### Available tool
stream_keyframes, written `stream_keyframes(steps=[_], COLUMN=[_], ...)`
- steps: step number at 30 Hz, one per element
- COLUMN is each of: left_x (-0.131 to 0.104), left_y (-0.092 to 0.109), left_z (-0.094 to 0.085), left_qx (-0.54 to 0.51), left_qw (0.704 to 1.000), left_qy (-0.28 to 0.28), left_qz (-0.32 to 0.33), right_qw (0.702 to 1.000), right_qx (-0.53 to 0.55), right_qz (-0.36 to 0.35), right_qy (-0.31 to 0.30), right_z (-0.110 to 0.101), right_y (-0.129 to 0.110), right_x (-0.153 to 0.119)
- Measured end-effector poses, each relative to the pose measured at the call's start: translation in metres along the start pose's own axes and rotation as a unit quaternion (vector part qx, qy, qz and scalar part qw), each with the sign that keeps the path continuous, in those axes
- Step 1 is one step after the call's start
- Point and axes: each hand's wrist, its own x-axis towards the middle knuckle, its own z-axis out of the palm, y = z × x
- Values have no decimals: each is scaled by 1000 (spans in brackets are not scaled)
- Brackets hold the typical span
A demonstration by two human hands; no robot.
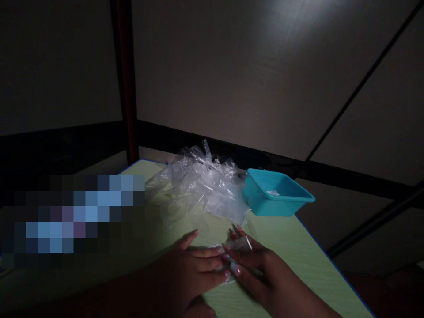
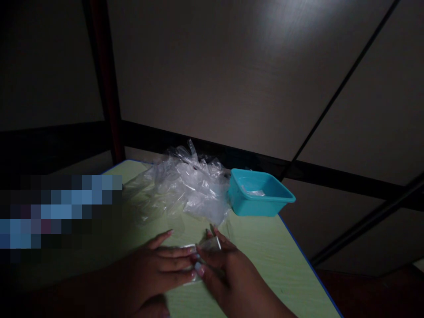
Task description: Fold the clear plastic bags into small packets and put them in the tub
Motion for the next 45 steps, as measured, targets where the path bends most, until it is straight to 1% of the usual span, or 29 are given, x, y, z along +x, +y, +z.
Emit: stream_keyframes(steps=[3, 6, 7, 9, 13, 16, 20, 24, 26, 30, 32, 35, 38, 40, 42, 45], left_x=[1, 3, 3, 3, 1, 0, -1, -4, -5, -6, -7, -6, -4, -4, -5, -5], left_y=[6, 12, 12, 12, 11, 12, 10, 4, 2, 1, 3, 5, 6, 5, 4, 2], left_z=[-10, -21, -23, -23, -18, -21, -28, -25, -22, -20, -21, -22, -23, -23, -22, -20], left_qx=[-12, -19, -19, -13, 28, 52, 46, 44, 50, 53, 60, 66, 64, 63, 64, 73], left_qw=[1000, 997, 996, 997, 999, 998, 997, 997, 997, 998, 998, 997, 997, 997, 997, 997], left_qy=[-16, -66, -73, -69, -39, -22, -53, -64, -58, -39, -35, -43, -43, -37, -31, -26], left_qz=[-17, -38, -41, -38, -23, -22, -8, -6, -9, 9, 11, 6, 1, 2, 7, 14], right_qw=[999, 996, 996, 995, 993, 992, 990, 993, 995, 992, 992, 991, 984, 973, 956, 933], right_qx=[-45, -84, -91, -99, -117, -127, -138, -116, -101, -87, -66, -14, 61, 140, 223, 301], right_qz=[-14, -6, -3, 0, 4, -1, 14, 16, 15, 37, 50, 75, 91, 89, 83, 79], right_qy=[-5, -2, -1, -3, -15, -19, -21, -14, 5, 83, 100, 111, 138, 159, 173, 180], right_z=[-3, -2, -2, -2, -3, -5, -3, -2, -2, -7, -9, -12, -11, -10, -9, -7], right_y=[0, 0, -1, -2, -5, -4, 0, 3, 4, 4, 4, 5, 8, 12, 15, 18], right_x=[1, 1, 1, 0, 0, -1, -4, -6, -6, -5, -4, -3, -2, 0, 4, 11])
